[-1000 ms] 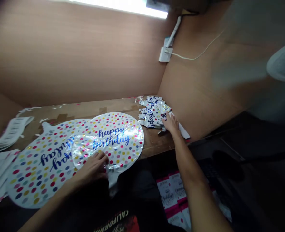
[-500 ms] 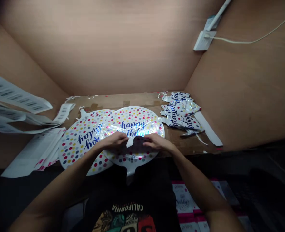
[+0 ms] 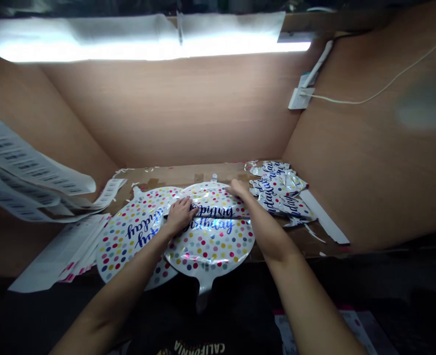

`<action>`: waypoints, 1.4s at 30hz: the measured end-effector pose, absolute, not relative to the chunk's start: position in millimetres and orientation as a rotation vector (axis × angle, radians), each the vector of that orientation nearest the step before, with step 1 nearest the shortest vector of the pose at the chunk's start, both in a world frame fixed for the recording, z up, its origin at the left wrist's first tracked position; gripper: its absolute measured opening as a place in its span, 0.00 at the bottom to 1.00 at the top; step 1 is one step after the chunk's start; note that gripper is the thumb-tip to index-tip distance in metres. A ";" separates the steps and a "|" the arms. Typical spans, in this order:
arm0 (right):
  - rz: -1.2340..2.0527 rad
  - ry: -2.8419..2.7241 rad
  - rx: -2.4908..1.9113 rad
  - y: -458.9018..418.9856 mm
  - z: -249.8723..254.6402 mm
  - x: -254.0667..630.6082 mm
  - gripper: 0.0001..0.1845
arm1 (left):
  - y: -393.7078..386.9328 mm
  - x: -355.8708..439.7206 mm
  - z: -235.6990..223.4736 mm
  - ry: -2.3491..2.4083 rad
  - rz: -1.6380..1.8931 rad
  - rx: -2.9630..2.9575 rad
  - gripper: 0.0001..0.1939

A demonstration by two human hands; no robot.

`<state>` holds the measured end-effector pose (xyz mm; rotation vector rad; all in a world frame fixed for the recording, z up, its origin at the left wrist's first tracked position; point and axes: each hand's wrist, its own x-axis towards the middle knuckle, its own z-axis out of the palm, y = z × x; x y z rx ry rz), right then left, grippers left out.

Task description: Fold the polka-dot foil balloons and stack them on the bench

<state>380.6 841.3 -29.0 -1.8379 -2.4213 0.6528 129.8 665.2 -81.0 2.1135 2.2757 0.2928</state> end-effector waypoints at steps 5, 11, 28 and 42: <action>0.776 -2.407 -1.875 825.0 -39.9 441.7 0.22 | 659.0 113.9 -103.2 2.295 0.260 2.036 0.38; 0.401 -2.238 -1.887 785.5 -58.8 418.4 0.24 | 662.5 112.9 -107.8 2.344 0.289 1.984 0.43; 0.046 -2.198 -2.067 653.3 -110.2 555.0 0.20 | 708.6 155.5 -57.8 2.049 0.032 1.848 0.42; 0.281 -2.355 -0.932 741.4 9.1 522.8 0.26 | 632.5 164.1 17.1 1.432 0.723 2.753 0.08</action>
